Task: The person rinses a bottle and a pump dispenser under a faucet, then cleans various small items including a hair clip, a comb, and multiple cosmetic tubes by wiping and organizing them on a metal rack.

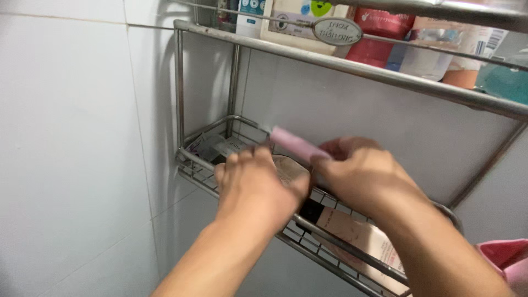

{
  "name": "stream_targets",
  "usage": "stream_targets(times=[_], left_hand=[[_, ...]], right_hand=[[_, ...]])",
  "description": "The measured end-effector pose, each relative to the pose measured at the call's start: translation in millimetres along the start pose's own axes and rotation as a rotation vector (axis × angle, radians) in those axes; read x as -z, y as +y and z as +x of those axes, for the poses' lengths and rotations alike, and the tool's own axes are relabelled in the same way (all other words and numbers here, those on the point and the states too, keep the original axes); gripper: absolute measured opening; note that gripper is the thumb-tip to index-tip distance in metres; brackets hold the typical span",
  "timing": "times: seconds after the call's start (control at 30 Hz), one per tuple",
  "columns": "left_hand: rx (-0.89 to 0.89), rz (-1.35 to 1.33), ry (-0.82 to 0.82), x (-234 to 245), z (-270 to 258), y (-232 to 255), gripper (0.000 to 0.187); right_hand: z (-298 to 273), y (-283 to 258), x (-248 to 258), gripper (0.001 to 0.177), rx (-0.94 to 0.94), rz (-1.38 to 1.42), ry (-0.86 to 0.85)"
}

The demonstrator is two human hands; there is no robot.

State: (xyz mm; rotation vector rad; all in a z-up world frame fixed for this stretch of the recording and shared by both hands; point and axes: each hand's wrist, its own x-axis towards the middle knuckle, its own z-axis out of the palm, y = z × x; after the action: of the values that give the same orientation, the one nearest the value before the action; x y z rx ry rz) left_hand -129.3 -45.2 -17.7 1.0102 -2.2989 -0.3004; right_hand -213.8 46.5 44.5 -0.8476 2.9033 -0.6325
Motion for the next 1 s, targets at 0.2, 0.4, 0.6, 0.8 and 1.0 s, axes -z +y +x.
stream_targets(times=[0.2, 0.4, 0.6, 0.8, 1.0], left_hand=[[0.404, -1.06, 0.166, 20, -5, -31, 0.052], [0.698, -1.305, 0.323, 53, -30, -79, 0.044], [0.81, -1.364, 0.277, 58, -49, -103, 0.04], [0.697, -1.365, 0.248, 52, -30, -103, 0.038], [0.658, -1.31, 0.149, 54, -13, -94, 0.037]], right_hand=[[-5, -12, -8, 0.052, 0.443, 0.408, -0.269], [56, -96, -34, 0.048, 0.332, -0.027, -0.195], [109, -128, -104, 0.052, 0.235, -0.01, -0.396], [115, -134, -112, 0.049, 0.18, 0.067, -0.468], [88, -131, -80, 0.051, 0.089, 0.278, -0.442]])
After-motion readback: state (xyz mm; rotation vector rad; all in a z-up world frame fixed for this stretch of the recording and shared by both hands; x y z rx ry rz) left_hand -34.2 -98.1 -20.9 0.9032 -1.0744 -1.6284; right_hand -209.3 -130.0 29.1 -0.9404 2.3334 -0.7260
